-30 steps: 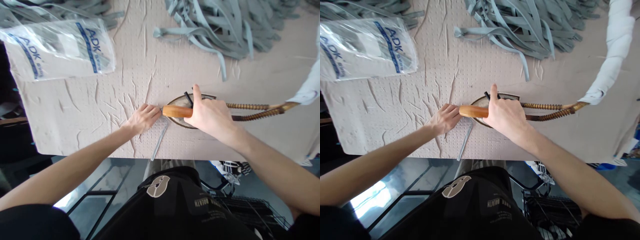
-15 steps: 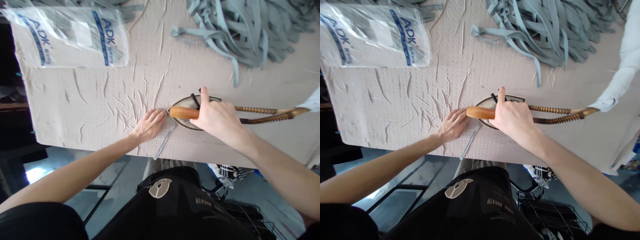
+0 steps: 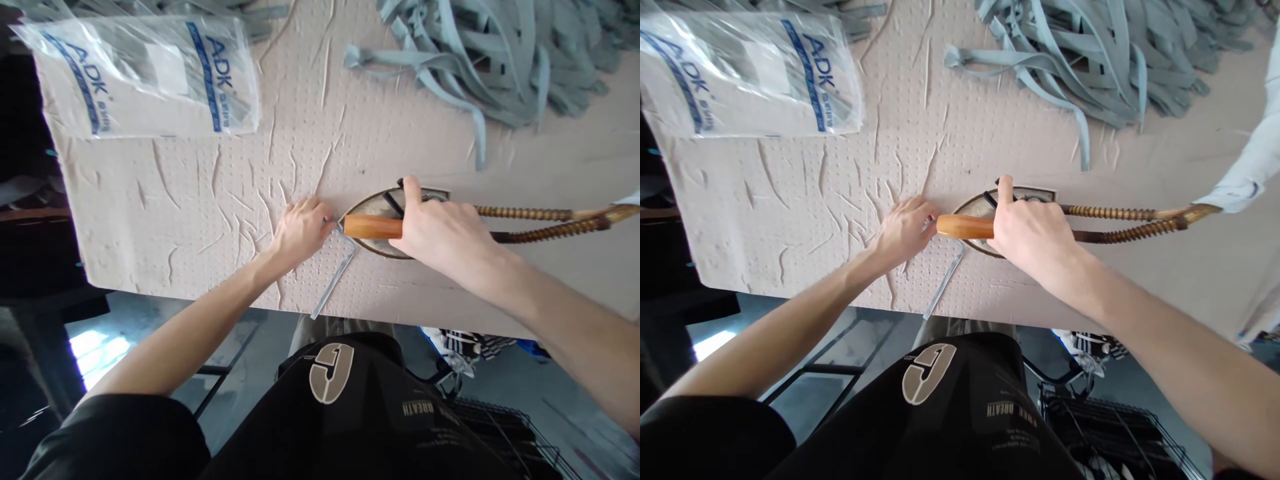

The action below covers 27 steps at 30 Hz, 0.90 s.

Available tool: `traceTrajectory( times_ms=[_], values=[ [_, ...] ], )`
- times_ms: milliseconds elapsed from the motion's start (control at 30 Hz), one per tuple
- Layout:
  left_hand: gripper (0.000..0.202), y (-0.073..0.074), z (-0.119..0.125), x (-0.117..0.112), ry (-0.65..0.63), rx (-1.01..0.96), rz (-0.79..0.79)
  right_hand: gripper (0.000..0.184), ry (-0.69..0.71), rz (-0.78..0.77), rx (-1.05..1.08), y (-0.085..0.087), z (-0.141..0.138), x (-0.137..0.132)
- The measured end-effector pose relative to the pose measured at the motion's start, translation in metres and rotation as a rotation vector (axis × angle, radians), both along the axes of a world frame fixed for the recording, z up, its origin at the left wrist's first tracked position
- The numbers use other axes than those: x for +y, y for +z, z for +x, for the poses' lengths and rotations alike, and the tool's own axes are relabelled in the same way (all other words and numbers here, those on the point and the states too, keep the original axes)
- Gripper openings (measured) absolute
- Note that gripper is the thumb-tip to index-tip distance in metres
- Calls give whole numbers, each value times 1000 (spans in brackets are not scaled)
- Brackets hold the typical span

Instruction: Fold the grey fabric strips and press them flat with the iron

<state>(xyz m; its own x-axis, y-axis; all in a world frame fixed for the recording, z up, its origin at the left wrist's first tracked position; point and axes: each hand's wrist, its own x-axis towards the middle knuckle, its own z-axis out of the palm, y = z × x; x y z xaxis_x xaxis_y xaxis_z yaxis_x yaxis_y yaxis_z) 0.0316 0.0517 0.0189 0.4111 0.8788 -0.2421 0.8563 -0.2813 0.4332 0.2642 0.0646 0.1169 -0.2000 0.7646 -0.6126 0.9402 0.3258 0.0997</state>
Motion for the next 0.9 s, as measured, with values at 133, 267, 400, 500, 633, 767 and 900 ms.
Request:
traceTrajectory(
  times_ms=[133, 267, 400, 500, 633, 767, 900],
  values=[
    [11, 1, 2, -6, -69, 62, 40, 95, -12, 26, -14, -3, 13, -4],
    [8, 10, 6, -6, -48, 103, -22, 100, -83, 43, -30, -2, 20, -9],
    [14, 16, 11, 1, -11, 61, -118, 103, -133, 72, -29, -2, 18, -10],
    [22, 16, 13, 7, 15, 24, -157, 103, -126, 77, -19, -4, 17, -10],
    [24, 17, 17, 15, 39, 50, -248, 104, -136, 68, -38, -4, 15, -8],
    [26, 24, 21, 23, 34, 101, -324, 109, -145, 61, -16, -5, 17, -9],
    [26, 39, 26, 31, -29, 140, -442, 113, -152, 87, 30, -7, 19, -10]
  ],
)
